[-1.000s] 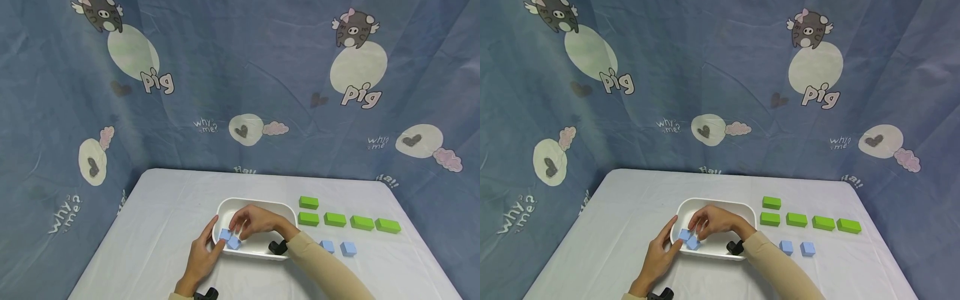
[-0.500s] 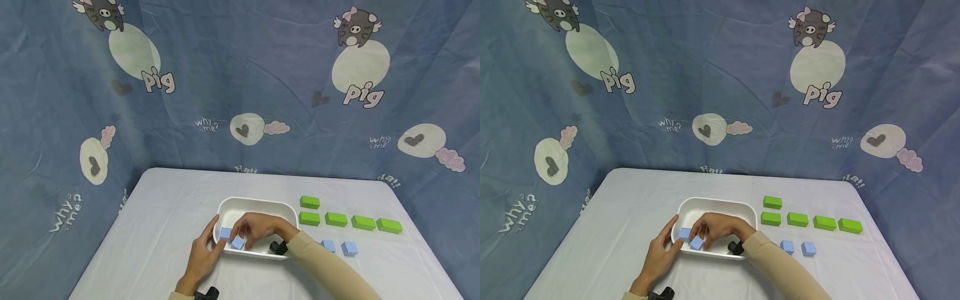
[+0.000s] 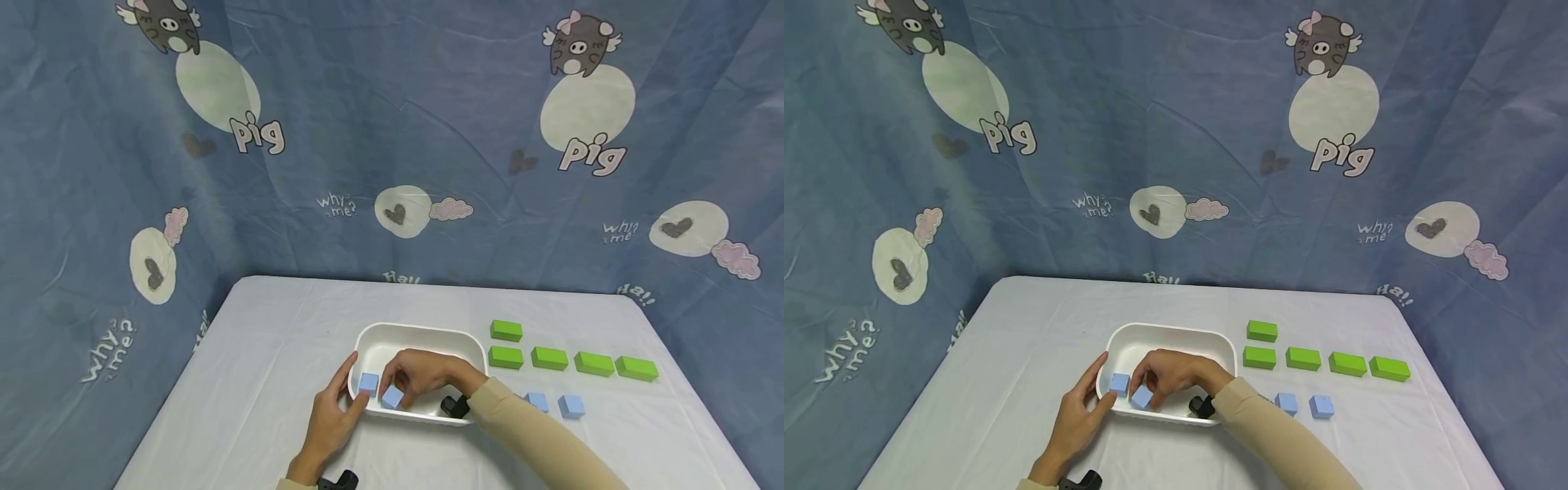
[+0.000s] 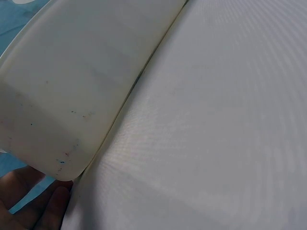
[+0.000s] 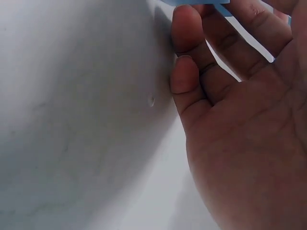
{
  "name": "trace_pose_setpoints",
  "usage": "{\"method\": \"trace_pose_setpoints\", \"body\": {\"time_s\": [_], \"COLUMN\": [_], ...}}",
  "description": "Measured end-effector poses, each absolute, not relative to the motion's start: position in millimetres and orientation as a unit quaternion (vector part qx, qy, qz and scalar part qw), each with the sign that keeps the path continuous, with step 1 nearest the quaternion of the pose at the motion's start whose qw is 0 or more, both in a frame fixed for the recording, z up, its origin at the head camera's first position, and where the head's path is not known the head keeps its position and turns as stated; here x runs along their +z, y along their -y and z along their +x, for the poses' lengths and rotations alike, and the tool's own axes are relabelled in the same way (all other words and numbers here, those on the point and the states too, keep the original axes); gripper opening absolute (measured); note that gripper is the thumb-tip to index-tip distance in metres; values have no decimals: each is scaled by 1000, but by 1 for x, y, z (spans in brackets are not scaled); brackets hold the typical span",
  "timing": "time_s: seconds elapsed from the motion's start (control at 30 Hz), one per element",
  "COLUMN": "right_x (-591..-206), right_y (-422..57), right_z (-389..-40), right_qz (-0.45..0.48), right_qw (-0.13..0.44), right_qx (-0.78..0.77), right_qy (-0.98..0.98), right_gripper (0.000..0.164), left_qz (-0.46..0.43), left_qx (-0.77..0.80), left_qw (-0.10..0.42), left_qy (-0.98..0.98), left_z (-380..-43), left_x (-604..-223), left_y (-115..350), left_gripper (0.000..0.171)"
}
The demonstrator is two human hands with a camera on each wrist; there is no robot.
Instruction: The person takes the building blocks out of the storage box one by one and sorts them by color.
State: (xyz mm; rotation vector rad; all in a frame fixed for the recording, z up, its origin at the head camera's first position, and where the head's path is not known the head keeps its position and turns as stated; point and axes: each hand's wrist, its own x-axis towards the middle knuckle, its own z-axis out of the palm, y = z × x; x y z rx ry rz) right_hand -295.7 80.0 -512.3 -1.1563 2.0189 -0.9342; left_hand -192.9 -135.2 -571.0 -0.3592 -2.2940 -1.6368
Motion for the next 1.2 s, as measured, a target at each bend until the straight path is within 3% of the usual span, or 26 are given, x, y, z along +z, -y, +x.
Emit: {"method": "trace_pose_setpoints", "body": {"time_s": [0.63,1.2], "right_x": [-486,-457], "right_y": [-103,-153], "right_z": [-309,-305], "right_qz": [-424,-369], "right_qw": [227,152], "right_qx": [-426,-503], "right_qy": [-766,-766], "right_gripper": [34,34], "left_qz": [-118,-107], "left_qx": [-567,-565], "left_qw": [157,162], "left_qy": [800,802], "left_z": [-194,-193], "left_x": [-569,-570], "left_y": [133,131], "left_gripper": [69,68]}}
